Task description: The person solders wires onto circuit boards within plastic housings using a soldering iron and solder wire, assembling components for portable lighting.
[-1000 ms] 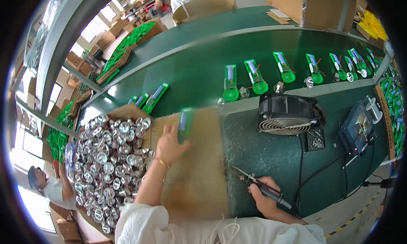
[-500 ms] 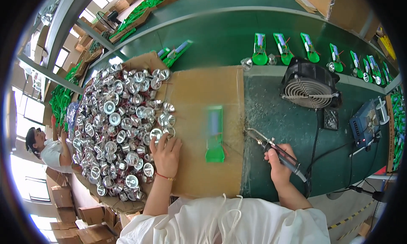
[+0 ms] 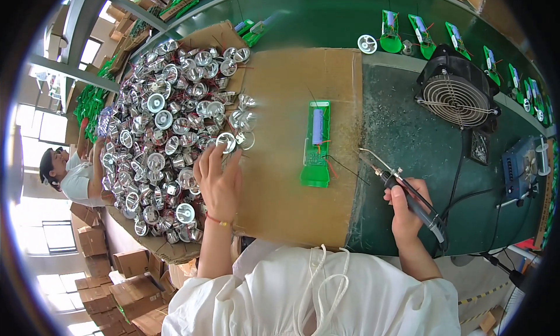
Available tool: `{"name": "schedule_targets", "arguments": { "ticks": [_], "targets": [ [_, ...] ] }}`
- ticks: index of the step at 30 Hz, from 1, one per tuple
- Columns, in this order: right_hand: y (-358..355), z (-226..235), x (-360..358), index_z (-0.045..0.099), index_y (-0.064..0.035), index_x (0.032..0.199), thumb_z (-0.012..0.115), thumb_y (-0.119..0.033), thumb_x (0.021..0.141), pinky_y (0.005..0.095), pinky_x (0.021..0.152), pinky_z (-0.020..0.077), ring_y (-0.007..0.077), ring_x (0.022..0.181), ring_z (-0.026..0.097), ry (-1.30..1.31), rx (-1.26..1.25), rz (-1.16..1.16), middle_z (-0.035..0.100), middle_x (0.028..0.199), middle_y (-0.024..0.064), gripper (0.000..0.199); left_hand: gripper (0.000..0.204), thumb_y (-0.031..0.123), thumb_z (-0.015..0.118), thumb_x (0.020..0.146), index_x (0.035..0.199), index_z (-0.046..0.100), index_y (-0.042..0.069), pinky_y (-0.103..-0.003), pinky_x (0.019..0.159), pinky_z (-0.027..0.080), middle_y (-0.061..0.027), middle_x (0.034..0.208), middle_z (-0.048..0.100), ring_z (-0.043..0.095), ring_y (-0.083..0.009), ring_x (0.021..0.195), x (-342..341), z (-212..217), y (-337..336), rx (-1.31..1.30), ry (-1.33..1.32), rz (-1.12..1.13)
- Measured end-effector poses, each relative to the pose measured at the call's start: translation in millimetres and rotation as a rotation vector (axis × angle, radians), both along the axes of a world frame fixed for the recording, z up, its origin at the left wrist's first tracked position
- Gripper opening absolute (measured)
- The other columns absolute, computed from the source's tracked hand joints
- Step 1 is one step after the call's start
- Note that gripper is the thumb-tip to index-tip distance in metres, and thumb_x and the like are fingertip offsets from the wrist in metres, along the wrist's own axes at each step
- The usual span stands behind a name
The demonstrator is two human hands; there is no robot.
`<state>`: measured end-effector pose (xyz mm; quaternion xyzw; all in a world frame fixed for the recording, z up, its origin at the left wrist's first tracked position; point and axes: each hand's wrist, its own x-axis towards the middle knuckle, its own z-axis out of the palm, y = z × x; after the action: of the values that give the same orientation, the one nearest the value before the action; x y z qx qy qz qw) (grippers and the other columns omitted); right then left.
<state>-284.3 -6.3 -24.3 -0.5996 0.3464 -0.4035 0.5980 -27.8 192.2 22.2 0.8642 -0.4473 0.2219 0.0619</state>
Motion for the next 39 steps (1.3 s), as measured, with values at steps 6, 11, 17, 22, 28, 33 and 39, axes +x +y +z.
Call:
{"name": "schedule_targets", "arguments": {
  "ticks": [6, 11, 17, 22, 28, 33, 39],
  "targets": [
    [2.9, 2.7, -4.3, 0.050, 0.0031, 0.090, 0.059, -0.010, 0.083, 0.0216, 0.054, 0.0476, 0.0121, 0.062, 0.058, -0.028, -0.017, 0.008, 0.057, 0.078, 0.0098, 0.017, 0.007, 0.011, 0.064, 0.075, 0.080, 0.063, 0.007, -0.043, 0.092, 0.033, -0.0039, 0.098, 0.061, 0.051, -0.0291, 0.103, 13.0, 1.4, -11.4, -0.218, 0.135, -0.067],
    [8.7, 17.0, -1.4, 0.049, 0.0035, 0.088, 0.058, -0.008, 0.082, 0.0247, 0.058, 0.0479, 0.0133, 0.063, 0.057, -0.090, -0.027, 0.163, 0.057, 0.077, 0.0115, 0.016, 0.004, 0.007, 0.062, 0.076, 0.079, 0.062, 0.003, -0.035, 0.064, 0.044, -0.0100, 0.075, 0.061, 0.057, -0.0267, 0.069, -38.9, 2.5, -30.0, -0.332, 0.933, -0.161],
    [11.5, 10.1, 13.9, 0.050, 0.0017, 0.084, 0.061, -0.007, 0.080, 0.0248, 0.057, 0.0463, 0.0125, 0.062, 0.056, -0.028, -0.155, 0.294, 0.058, 0.075, 0.0113, 0.015, 0.008, 0.010, 0.066, 0.074, 0.069, 0.064, 0.004, -0.034, 0.061, 0.043, -0.0075, 0.063, 0.060, 0.056, -0.0240, 0.064, -59.3, -8.2, -57.9, -0.391, 0.927, -0.114],
    [13.3, 10.8, 21.5, 0.048, 0.0020, 0.083, 0.058, -0.006, 0.081, 0.0254, 0.058, 0.0467, 0.0133, 0.062, 0.055, 0.025, -0.217, 0.332, 0.058, 0.072, 0.0122, 0.013, 0.010, 0.012, 0.067, 0.074, 0.067, 0.064, 0.006, -0.033, 0.066, 0.040, -0.0056, 0.061, 0.060, 0.055, -0.0229, 0.064, -57.4, -17.4, -60.8, -0.395, 0.846, -0.132],
    [15.4, 12.6, 25.1, 0.048, 0.0019, 0.083, 0.058, -0.005, 0.081, 0.0255, 0.057, 0.0466, 0.0133, 0.062, 0.055, 0.052, -0.179, 0.332, 0.058, 0.071, 0.0118, 0.012, 0.009, 0.012, 0.067, 0.074, 0.068, 0.064, 0.006, -0.034, 0.066, 0.040, -0.0048, 0.060, 0.059, 0.052, -0.0233, 0.063, -59.1, -17.9, -61.0, -0.402, 0.906, -0.088],
    [16.6, 11.6, 26.5, 0.049, 0.0021, 0.083, 0.058, -0.005, 0.080, 0.0258, 0.056, 0.0469, 0.0132, 0.062, 0.055, 0.019, -0.174, 0.302, 0.058, 0.071, 0.0114, 0.012, 0.009, 0.011, 0.066, 0.075, 0.070, 0.060, 0.006, -0.035, 0.065, 0.039, -0.0054, 0.067, 0.058, 0.052, -0.0240, 0.065, -59.1, -22.1, -64.4, -0.410, 0.819, -0.116],
    [18.5, 8.0, 27.1, 0.049, 0.0021, 0.083, 0.059, -0.005, 0.080, 0.0251, 0.055, 0.0469, 0.0125, 0.060, 0.055, 0.047, -0.173, 0.307, 0.057, 0.071, 0.0117, 0.013, 0.011, 0.010, 0.065, 0.076, 0.070, 0.056, 0.006, -0.036, 0.066, 0.038, -0.0061, 0.071, 0.056, 0.051, -0.0247, 0.067, -59.3, -29.5, -63.6, -0.407, 0.769, -0.155]
  ]
}}
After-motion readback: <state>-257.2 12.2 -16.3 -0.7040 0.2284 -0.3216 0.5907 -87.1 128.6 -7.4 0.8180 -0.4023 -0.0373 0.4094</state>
